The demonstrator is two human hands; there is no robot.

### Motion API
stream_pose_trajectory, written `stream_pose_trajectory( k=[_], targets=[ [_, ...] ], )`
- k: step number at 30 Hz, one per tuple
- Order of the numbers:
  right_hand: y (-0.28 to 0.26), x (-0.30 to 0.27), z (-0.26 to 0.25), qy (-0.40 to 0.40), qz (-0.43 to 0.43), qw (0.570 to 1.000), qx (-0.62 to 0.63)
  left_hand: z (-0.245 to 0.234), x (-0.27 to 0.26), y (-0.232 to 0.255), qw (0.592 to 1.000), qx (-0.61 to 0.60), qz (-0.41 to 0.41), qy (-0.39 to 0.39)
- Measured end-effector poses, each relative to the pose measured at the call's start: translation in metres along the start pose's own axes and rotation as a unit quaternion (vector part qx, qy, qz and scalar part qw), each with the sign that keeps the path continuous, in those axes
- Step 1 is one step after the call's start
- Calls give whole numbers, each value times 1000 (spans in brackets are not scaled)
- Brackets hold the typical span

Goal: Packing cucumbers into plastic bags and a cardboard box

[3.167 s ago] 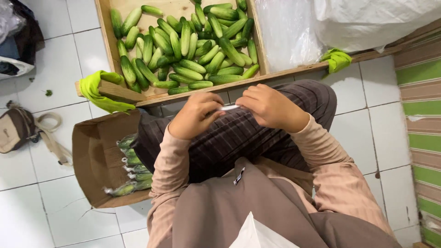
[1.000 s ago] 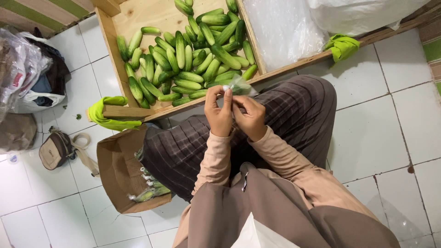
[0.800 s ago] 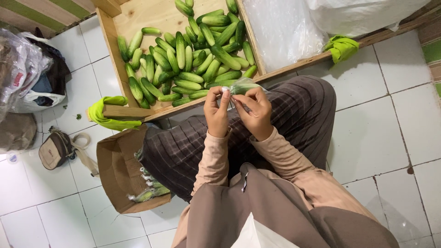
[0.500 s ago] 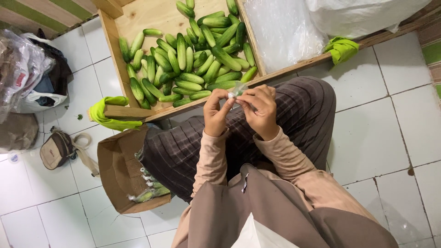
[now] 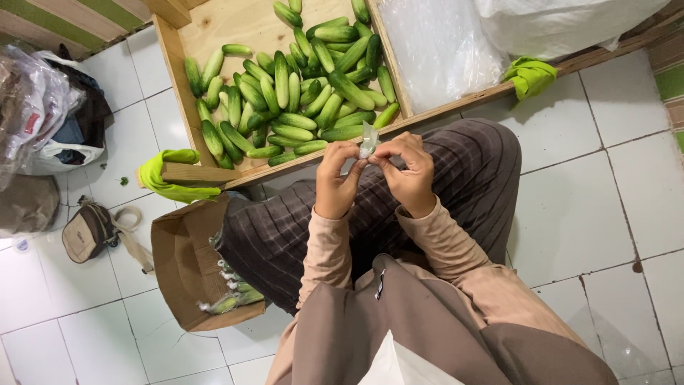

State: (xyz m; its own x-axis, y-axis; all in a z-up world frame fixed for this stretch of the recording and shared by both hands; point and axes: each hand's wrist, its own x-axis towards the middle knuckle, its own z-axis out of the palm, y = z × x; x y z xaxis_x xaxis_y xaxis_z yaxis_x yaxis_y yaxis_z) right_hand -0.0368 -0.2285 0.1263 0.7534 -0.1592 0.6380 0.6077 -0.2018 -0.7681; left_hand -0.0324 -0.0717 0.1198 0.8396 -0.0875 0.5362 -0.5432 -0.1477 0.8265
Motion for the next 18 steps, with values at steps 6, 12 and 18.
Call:
stream_pose_trajectory(
  k=[6, 12, 18],
  targets=[
    [-1, 1, -1, -3, 24, 1000, 16, -4, -3, -3, 998, 46, 3, -33],
    [-1, 3, -2, -37, 23, 999, 11, -7, -6, -12, 989, 141, 28, -28],
    [0, 6, -4, -78, 29, 996, 33, -10, -6, -6, 989, 148, 19, -23]
  ],
)
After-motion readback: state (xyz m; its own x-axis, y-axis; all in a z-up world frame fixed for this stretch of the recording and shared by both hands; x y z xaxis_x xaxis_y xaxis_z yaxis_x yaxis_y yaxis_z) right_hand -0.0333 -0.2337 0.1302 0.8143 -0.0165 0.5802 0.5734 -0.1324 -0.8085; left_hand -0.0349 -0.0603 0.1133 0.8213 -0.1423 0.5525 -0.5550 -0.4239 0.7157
